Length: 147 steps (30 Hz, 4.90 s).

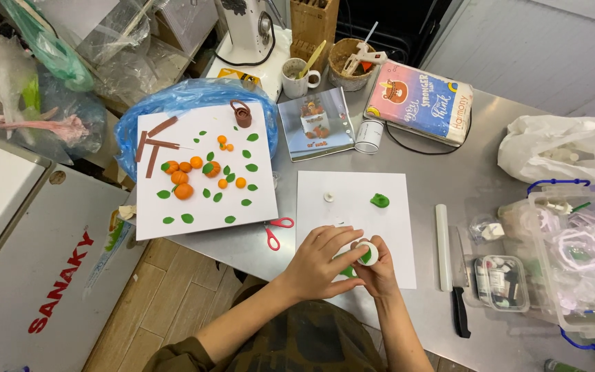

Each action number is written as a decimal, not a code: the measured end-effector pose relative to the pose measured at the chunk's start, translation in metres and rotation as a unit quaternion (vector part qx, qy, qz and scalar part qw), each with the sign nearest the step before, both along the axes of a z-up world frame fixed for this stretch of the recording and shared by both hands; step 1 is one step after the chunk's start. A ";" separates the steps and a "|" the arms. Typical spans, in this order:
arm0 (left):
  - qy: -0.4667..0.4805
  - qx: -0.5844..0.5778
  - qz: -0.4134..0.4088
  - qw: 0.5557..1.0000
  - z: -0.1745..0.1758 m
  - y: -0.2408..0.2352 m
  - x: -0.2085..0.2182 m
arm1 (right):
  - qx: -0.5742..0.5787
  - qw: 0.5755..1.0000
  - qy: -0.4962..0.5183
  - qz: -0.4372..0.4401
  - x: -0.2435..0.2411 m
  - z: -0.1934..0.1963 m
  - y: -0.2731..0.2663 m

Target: Decorating a cake topper with green and orange clay or fondant shapes on a stainless steel workbench.

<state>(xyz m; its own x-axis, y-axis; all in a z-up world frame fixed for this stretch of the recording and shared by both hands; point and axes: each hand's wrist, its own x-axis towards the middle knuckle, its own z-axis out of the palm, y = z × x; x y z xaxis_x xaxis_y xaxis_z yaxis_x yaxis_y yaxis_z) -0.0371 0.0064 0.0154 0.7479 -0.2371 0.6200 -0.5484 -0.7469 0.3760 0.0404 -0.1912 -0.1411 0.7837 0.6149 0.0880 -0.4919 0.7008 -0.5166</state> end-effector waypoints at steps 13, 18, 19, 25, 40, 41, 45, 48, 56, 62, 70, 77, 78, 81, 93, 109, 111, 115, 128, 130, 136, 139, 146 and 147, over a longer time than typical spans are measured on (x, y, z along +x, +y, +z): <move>-0.039 0.038 0.003 0.999 -0.007 0.000 -0.005 | -0.044 0.998 0.008 -0.038 -0.003 0.005 0.004; -0.022 0.006 0.026 0.999 0.007 0.001 -0.004 | -0.040 0.999 -0.006 -0.024 0.000 0.005 0.001; -0.022 0.006 0.025 0.999 0.004 0.001 -0.003 | -0.040 0.999 -0.006 -0.024 0.001 0.002 0.000; -0.013 0.024 0.040 0.999 -0.007 0.009 -0.003 | -0.173 0.982 -0.060 -0.051 0.039 0.006 -0.005; 0.337 -0.154 0.088 0.925 -0.171 0.005 0.086 | -0.728 0.601 -0.326 -0.044 0.097 -0.068 0.010; 0.360 -0.179 0.085 0.912 -0.184 -0.005 0.102 | -0.730 0.597 -0.330 -0.043 0.098 -0.070 0.009; 0.463 -0.184 0.106 0.860 -0.235 -0.035 0.158 | -0.724 0.597 -0.342 -0.046 0.098 -0.068 0.008; 0.507 -0.109 0.124 0.846 -0.259 -0.044 0.181 | -0.718 0.606 -0.339 -0.046 0.099 -0.070 0.007; 0.525 0.139 0.139 0.828 -0.274 -0.078 0.204 | -0.727 0.601 -0.329 -0.032 0.102 -0.097 0.001; 0.556 0.153 0.133 0.806 -0.276 -0.081 0.202 | -0.740 0.592 -0.318 -0.025 0.108 -0.105 0.006; 0.526 0.140 0.122 0.830 -0.282 -0.078 0.200 | -0.751 0.584 -0.306 -0.030 0.106 -0.101 0.007; 0.418 -0.085 0.098 0.899 -0.208 -0.050 0.184 | -0.740 0.605 -0.292 -0.039 0.104 -0.066 0.016; 0.366 -0.198 0.120 0.901 -0.196 -0.050 0.182 | -0.748 0.602 -0.277 -0.028 0.102 -0.055 0.018; 0.255 -0.211 0.168 0.928 -0.176 -0.065 0.192 | -0.748 0.605 -0.271 -0.030 0.100 -0.081 0.007; 0.191 -0.116 0.266 0.938 -0.214 -0.092 0.191 | -0.713 0.562 -0.389 -0.156 0.103 -0.115 -0.005; 0.257 -0.068 0.296 0.917 -0.223 -0.095 0.199 | -0.706 0.577 -0.374 -0.170 0.099 -0.112 -0.003; 0.248 -0.056 0.312 0.915 -0.233 -0.092 0.203 | -0.702 0.579 -0.375 -0.177 0.103 -0.111 0.001; 0.232 -0.047 0.322 0.917 -0.237 -0.095 0.201 | -0.693 0.583 -0.379 -0.189 0.103 -0.115 -0.002; 0.136 -0.247 0.206 0.937 -0.136 -0.036 0.100 | -0.688 0.622 -0.338 -0.162 0.097 -0.096 0.002; 0.129 -0.263 0.184 0.938 -0.129 -0.008 0.062 | -0.678 0.646 -0.310 -0.162 0.100 -0.095 -0.001; 0.159 -0.292 0.272 0.903 -0.156 0.048 -0.040 | -0.521 0.826 -0.154 -0.148 0.109 -0.084 -0.023; 0.228 -0.361 0.312 0.849 -0.173 0.055 -0.062 | -0.367 0.917 0.064 -0.141 0.099 -0.064 -0.024; 0.280 -0.359 0.258 0.852 -0.152 0.055 -0.054 | 0.077 0.970 0.226 -0.037 0.069 -0.029 0.026; 0.303 -0.354 0.248 0.849 -0.152 0.056 -0.052 | 0.109 0.968 0.226 -0.023 0.065 -0.017 0.040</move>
<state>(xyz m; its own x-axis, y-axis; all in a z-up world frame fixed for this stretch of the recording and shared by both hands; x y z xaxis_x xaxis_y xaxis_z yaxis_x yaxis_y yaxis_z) -0.0895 0.0620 -0.1362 0.8797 0.4718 -0.0590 0.2227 -0.2992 0.9279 0.1052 -0.1514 -0.1577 0.7987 0.5838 -0.1456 -0.5986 0.7956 -0.0933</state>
